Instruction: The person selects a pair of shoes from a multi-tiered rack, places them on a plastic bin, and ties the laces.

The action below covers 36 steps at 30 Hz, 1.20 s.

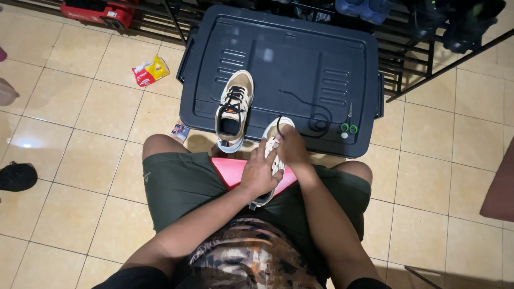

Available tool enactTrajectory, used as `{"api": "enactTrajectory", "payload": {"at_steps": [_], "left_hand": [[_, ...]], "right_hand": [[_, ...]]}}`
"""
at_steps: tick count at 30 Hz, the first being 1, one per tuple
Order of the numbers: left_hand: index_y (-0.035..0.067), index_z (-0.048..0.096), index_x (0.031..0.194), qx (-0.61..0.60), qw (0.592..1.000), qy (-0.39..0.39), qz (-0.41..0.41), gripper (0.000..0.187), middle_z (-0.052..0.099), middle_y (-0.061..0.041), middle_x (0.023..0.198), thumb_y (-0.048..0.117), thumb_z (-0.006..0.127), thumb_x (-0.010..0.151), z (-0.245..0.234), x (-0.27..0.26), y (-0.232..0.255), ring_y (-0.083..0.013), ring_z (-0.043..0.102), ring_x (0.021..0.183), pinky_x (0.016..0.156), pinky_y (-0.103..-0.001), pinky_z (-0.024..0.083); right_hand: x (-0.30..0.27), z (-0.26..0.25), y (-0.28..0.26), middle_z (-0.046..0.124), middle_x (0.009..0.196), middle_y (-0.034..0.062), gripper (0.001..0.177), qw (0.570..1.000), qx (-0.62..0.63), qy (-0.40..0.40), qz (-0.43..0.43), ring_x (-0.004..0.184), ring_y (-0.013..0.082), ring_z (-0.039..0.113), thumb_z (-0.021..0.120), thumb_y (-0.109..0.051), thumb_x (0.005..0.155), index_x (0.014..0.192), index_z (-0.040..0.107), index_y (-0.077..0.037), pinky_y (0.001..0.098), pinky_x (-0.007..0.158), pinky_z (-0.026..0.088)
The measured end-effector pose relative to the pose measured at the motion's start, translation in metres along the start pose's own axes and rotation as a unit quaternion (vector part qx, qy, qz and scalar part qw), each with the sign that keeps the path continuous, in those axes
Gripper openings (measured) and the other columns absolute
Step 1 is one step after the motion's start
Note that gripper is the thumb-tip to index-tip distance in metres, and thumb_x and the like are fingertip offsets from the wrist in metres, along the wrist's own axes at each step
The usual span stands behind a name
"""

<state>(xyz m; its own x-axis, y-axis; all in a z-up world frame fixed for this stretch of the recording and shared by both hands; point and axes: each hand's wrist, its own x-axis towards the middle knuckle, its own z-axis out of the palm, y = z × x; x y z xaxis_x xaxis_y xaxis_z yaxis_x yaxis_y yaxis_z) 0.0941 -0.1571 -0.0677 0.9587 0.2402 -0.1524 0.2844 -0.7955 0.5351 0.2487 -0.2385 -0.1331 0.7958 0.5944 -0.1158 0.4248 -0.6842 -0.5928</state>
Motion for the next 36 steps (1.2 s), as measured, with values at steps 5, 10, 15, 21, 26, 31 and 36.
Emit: {"api": "enactTrajectory", "payload": {"at_steps": [5, 10, 15, 21, 26, 31, 36], "left_hand": [[0.017, 0.049, 0.15, -0.027, 0.999, -0.009, -0.018, 0.071, 0.023, -0.023, 0.162, 0.039, 0.069, 0.085, -0.009, -0.004, 0.005, -0.0476, 0.046, 0.135, 0.101, -0.056, 0.053], [0.017, 0.049, 0.15, -0.045, 0.999, 0.006, -0.027, 0.069, 0.024, -0.025, 0.162, 0.038, 0.07, 0.087, -0.017, 0.001, 0.004, -0.0487, 0.046, 0.136, 0.103, -0.057, 0.051], [0.019, 0.039, 0.153, -0.109, 0.991, 0.054, -0.062, 0.082, 0.03, -0.023, 0.159, 0.042, 0.076, 0.084, -0.002, 0.013, -0.005, -0.0444, 0.032, 0.147, 0.117, -0.057, 0.031], [0.007, 0.043, 0.153, -0.193, 0.965, 0.109, 0.139, 0.079, 0.032, -0.03, 0.159, 0.009, 0.075, 0.082, -0.064, -0.017, 0.019, -0.0514, 0.018, 0.15, 0.123, -0.061, 0.008], [0.01, 0.064, 0.129, -0.359, 0.925, 0.006, 0.124, 0.04, 0.076, -0.009, 0.11, 0.02, 0.07, 0.092, -0.106, -0.067, 0.023, -0.0244, 0.069, 0.106, 0.094, -0.04, 0.052], [0.015, 0.055, 0.071, -0.471, 0.865, 0.075, 0.156, 0.035, 0.056, 0.002, 0.067, 0.023, 0.054, 0.106, -0.114, -0.082, 0.014, -0.0144, 0.059, 0.078, 0.079, -0.029, 0.045], [0.003, 0.051, 0.08, -0.791, 0.594, 0.065, 0.131, 0.039, 0.051, -0.014, 0.069, 0.029, 0.046, 0.108, -0.172, -0.099, 0.051, -0.0246, 0.052, 0.067, 0.069, -0.035, 0.045]], "right_hand": [[0.027, -0.005, 0.06, 0.063, 0.091, 0.0126, 0.009, 0.966, 0.088, 0.225, 0.095, 0.1, 0.0415, 0.068, 0.056, -0.008, 0.091, 0.095, 0.057, -0.016, 0.0489, 0.089, 0.053], [0.025, -0.015, 0.098, 0.068, 0.099, 0.0182, 0.016, 0.956, 0.129, 0.244, 0.101, 0.11, 0.0465, 0.064, 0.066, -0.014, 0.096, 0.105, 0.054, -0.011, 0.0567, 0.091, 0.05], [-0.014, -0.008, 0.046, 0.071, 0.095, 0.0111, 0.015, 0.982, 0.078, 0.172, -0.03, 0.101, 0.0362, 0.068, 0.071, -0.029, 0.095, 0.099, 0.074, -0.015, 0.0456, 0.09, 0.054], [-0.088, -0.054, -0.058, 0.071, 0.092, 0.0231, 0.017, 0.995, 0.01, -0.005, -0.095, 0.099, 0.0475, 0.067, 0.05, -0.019, 0.097, 0.102, 0.063, -0.009, 0.0571, 0.083, 0.052], [-0.15, -0.146, -0.137, 0.077, 0.095, 0.0117, 0.025, 0.972, 0.19, -0.071, -0.121, 0.095, 0.0287, 0.073, 0.05, -0.023, 0.101, 0.107, 0.071, -0.01, 0.0374, 0.084, 0.053], [-0.183, -0.151, -0.139, 0.057, 0.069, -0.0003, 0.027, 0.912, 0.4, -0.013, -0.094, 0.061, 0.0086, 0.051, 0.061, -0.021, 0.101, 0.114, 0.075, -0.002, 0.0237, 0.058, 0.043], [-0.192, -0.159, -0.167, 0.067, 0.079, 0.0082, 0.032, 0.898, 0.429, 0.079, -0.053, 0.064, 0.0129, 0.058, 0.057, -0.011, 0.099, 0.12, 0.076, 0.005, 0.0252, 0.063, 0.048]]}}
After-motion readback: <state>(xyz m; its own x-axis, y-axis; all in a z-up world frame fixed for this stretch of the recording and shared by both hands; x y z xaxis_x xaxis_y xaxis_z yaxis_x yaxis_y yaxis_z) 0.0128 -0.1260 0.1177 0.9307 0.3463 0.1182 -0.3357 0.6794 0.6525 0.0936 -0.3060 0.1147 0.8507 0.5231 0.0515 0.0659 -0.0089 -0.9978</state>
